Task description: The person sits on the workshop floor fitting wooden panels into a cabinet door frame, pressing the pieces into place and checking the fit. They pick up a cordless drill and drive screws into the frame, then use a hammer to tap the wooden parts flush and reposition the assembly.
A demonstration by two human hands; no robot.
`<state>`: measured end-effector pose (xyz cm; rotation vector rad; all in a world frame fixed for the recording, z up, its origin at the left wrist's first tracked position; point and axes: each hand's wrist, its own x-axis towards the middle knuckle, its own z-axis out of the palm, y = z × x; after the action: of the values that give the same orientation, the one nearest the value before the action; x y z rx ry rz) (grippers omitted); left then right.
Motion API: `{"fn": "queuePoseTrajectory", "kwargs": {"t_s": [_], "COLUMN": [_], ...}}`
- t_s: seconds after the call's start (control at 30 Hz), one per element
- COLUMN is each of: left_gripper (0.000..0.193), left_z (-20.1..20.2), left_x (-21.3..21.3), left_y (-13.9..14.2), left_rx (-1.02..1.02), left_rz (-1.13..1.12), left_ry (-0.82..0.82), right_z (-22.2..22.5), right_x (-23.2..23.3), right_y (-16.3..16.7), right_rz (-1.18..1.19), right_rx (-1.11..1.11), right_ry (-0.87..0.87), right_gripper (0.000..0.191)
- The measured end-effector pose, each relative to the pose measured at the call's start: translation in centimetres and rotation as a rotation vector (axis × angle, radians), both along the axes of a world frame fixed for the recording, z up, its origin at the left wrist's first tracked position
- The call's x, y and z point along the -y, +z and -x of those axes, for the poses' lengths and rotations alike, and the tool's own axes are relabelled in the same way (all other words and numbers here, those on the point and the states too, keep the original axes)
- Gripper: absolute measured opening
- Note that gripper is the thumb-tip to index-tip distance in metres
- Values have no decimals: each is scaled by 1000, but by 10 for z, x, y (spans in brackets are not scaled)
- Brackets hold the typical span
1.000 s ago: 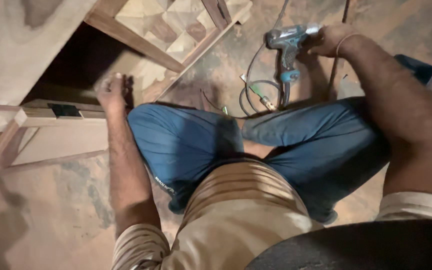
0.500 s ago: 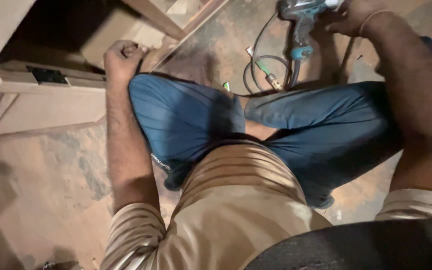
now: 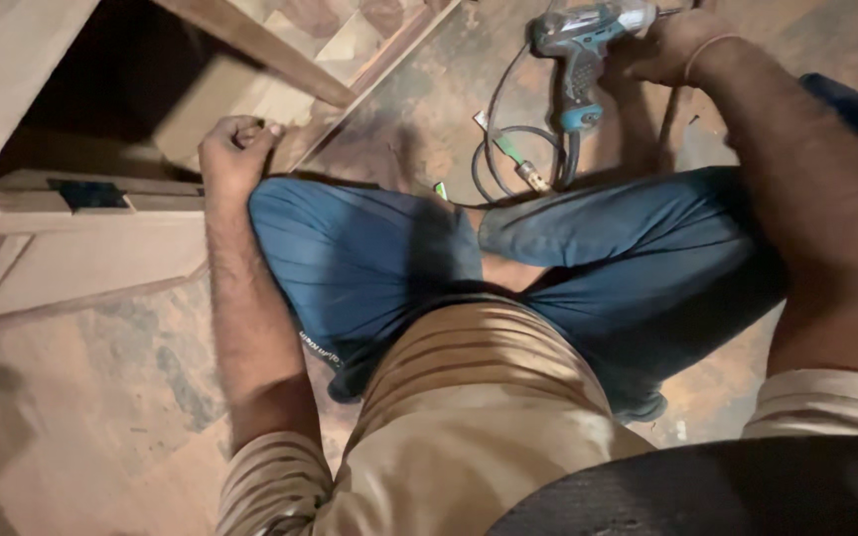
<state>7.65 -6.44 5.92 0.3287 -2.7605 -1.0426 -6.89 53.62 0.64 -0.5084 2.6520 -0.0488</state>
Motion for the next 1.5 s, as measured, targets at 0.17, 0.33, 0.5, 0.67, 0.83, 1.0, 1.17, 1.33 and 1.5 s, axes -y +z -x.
{"fn": "queuePoseTrajectory", "kwargs": {"t_s": [0.17,0.33,0.5,0.67,0.83,1.0,1.17,1.33,1.5], "left_gripper": [34,33,35,35,31,34,41,42,26], "left_z": [1,4,14,25,30,35,47,69,88], "left_x": [-5,-13,-16,-11,-12,-21,-25,-34,-60], "left_y": [3,9,7,-6,-9,-5,-12,-26,-44], "left_rx": [-13,46,71,89,98,82,105,195,264], "left_rz": [8,21,-54,-89,-179,-176,-191,-153,-89], "left_ry": [-57,-27,-28,-66,-87,-88,-192,-245,-289], "right_z": [0,3,8,25,33,22,14,1,-8], "right_x": [-3,-17,-35,-38,-39,-38,-36,13,81], "right_y": [-3,0,-23,-57,-59,-31,12,23,1], "right_rz": [-77,-111,174,140,122,304,992,1314,1159], "right_rx": [13,86,-105,-41,-51,4,378,786,692], "right_ry": [-19,-221,-383,-429,-381,-549,-949,-1034,-955], "right_gripper": [62,69,58,58,50,38,33,37,39]}}
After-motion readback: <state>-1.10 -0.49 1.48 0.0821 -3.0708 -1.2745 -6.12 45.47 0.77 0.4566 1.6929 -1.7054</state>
